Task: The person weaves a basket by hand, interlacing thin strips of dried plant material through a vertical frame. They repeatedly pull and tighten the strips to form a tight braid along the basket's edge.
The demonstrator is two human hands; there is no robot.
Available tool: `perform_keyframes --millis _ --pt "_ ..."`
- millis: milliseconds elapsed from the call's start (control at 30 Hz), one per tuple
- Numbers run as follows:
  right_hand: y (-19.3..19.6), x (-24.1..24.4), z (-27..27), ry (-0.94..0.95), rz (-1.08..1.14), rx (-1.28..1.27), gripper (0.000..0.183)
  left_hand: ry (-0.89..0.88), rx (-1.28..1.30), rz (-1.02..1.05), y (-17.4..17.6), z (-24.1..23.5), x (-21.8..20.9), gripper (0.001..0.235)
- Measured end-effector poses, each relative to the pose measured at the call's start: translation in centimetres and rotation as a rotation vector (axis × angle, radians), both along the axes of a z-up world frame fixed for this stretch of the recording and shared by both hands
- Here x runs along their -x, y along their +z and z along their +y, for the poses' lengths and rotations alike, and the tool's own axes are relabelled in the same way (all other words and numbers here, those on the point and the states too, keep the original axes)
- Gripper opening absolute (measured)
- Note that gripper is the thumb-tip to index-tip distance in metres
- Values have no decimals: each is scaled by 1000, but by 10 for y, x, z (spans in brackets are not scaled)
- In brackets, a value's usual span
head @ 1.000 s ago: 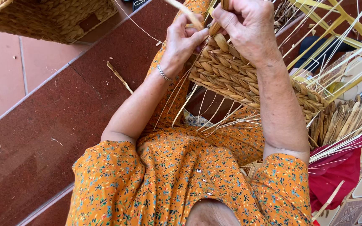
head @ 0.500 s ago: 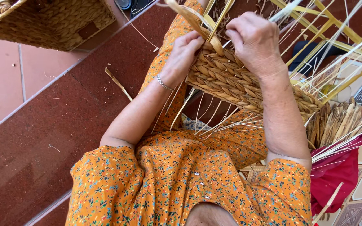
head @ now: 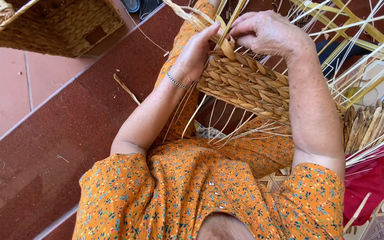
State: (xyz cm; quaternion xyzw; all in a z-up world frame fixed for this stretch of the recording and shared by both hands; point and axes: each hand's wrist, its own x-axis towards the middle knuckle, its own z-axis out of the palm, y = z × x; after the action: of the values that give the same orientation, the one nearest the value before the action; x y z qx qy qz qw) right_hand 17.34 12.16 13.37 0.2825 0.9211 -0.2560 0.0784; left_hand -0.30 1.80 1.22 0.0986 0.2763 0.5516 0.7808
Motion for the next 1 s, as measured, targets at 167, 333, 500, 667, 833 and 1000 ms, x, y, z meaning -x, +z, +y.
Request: perform_keyframes --millis 167,333,500,667,833,1000 --pt "5 4 -4 -169 92 121 44 15 55 128 6 1 -1 41" --pt "2 4 -4 -179 144 139 32 5 1 63 6 4 -2 36" --pt "-4 -5 -6 -44 242 7 12 31 -12 97 -2 -1 2 33" --pt "1 -3 -21 -67 405 -182 13 175 -265 619 -8 -8 3 30" --pt "13 18 -29 -198 330 0 10 174 -296 343 -4 -20 10 24" --pt "38 48 -36 -151 201 47 12 147 -398 411 10 -20 11 28"
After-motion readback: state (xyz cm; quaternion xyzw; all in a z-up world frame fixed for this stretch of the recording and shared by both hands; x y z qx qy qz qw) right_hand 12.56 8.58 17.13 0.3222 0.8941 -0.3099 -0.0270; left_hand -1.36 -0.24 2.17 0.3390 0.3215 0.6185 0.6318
